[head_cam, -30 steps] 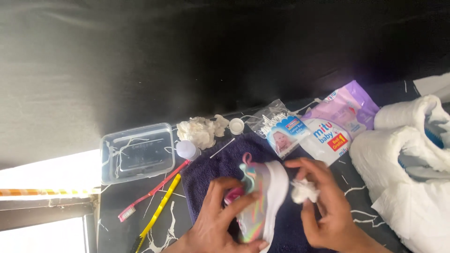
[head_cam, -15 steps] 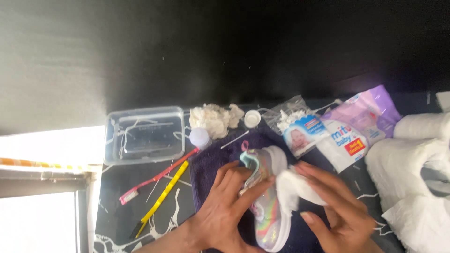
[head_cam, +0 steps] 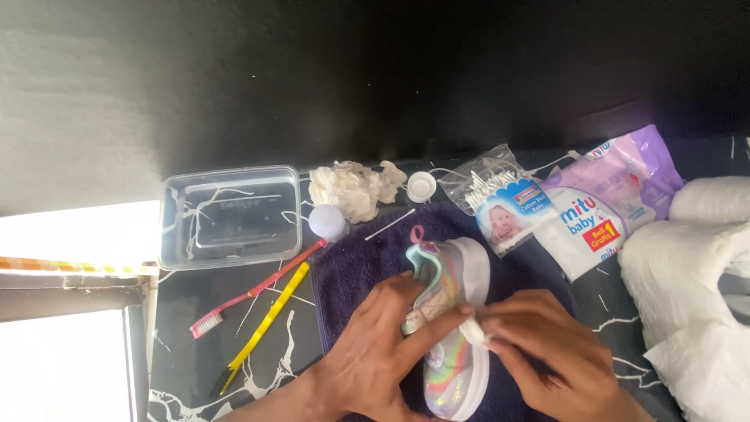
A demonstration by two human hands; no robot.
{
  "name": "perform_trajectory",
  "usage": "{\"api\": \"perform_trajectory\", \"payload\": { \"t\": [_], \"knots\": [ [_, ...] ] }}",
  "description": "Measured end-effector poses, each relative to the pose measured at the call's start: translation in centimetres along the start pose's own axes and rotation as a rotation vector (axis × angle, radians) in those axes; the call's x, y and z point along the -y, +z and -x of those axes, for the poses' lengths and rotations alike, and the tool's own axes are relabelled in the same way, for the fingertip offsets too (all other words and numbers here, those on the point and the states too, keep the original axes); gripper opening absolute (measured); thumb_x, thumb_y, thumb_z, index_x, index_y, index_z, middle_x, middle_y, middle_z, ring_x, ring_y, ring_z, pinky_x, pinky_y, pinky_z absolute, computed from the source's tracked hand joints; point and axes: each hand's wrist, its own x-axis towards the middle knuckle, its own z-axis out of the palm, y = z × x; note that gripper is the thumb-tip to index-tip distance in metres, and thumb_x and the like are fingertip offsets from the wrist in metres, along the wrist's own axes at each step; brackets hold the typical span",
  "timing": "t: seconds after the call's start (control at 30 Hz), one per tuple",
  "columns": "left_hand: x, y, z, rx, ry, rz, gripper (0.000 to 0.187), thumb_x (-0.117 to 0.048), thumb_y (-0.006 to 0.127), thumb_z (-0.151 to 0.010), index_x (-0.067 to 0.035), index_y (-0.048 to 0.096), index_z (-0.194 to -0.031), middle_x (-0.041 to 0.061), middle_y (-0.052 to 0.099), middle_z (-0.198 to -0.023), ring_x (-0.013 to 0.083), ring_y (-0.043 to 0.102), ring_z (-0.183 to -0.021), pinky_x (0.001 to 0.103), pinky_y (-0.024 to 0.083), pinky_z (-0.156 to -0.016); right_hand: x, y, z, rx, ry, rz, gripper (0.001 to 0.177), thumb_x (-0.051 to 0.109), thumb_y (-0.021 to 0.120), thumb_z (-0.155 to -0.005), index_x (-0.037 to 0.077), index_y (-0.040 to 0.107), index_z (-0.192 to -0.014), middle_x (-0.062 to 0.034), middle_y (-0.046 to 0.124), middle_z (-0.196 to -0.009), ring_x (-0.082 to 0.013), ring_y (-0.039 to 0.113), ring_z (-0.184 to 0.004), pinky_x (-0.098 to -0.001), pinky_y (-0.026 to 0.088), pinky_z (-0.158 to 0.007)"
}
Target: Detailed cleaning of a child's shoe sole and sides using a cotton swab and a cleaning cloth.
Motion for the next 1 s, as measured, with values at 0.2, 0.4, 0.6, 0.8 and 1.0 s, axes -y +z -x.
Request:
{"api": "perform_trajectory", "payload": {
  "t": [0.2,0.4,0.6,0.8,1.0],
  "knots": [
    [-0.6,-0.6,-0.8,-0.001,0.069,-0.006,0.083,-0.069,0.017,-0.101,-0.008,0.048,-0.148,0.032,0.042,-0.135,0.0491,0.043,-0.135,0.069,0.030,-0.119,0.3,-2.2,-0.6,0.417,-0.101,-0.169,0.020,0.012,0.055,-0.100,-0.004,0.065,-0.102,-0.0193,0.067,-0.110,-0.0348,0.067,-0.100,-0.0423,0.059,-0.090],
    [0.0,-0.4,-0.6,0.053,0.095,0.043,0.070,-0.059,0.026,-0.106,-0.007,0.047,-0.148,0.034,0.043,-0.137,0.0514,0.046,-0.138,0.069,0.031,-0.123,-0.2,-2.8,1.9,0.537,0.145,-0.322,0.006,0.010,0.058,-0.099,0.004,0.059,-0.099,-0.0156,0.060,-0.114,-0.0242,0.061,-0.100,-0.0354,0.047,-0.093],
    [0.5,-0.3,-0.5,0.126,0.023,0.058,0.078,-0.068,0.028,-0.100,-0.013,0.042,-0.153,0.033,0.038,-0.143,0.0523,0.044,-0.136,0.064,0.040,-0.108,0.5,-1.9,0.6,0.301,0.017,-0.292,0.026,0.012,0.052,-0.097,0.007,0.048,-0.073,-0.0091,0.049,-0.079,-0.0192,0.046,-0.066,-0.0343,0.035,-0.066],
    [0.4,-0.2,-1.1,0.057,0.072,0.084,0.078,-0.068,0.019,-0.106,-0.012,0.051,-0.148,0.032,0.038,-0.141,0.0528,0.044,-0.139,0.066,0.044,-0.112,0.4,-2.6,-0.7,0.226,-0.065,-0.201,0.039,0.012,0.050,-0.096,0.009,0.045,-0.057,-0.0046,0.036,-0.060,-0.0163,0.032,-0.045,-0.0333,0.023,-0.049],
    [1.4,0.7,-0.5,-0.024,0.209,0.007,0.072,-0.060,0.015,-0.109,-0.015,0.063,-0.140,0.023,0.042,-0.144,0.0497,0.046,-0.138,0.070,0.047,-0.116,-1.6,-2.1,3.8,0.105,-0.077,-0.083,0.025,0.024,0.057,-0.094,0.006,0.069,-0.081,-0.0034,0.057,-0.067,-0.0130,0.054,-0.052,-0.0320,0.040,-0.053]
  ]
}}
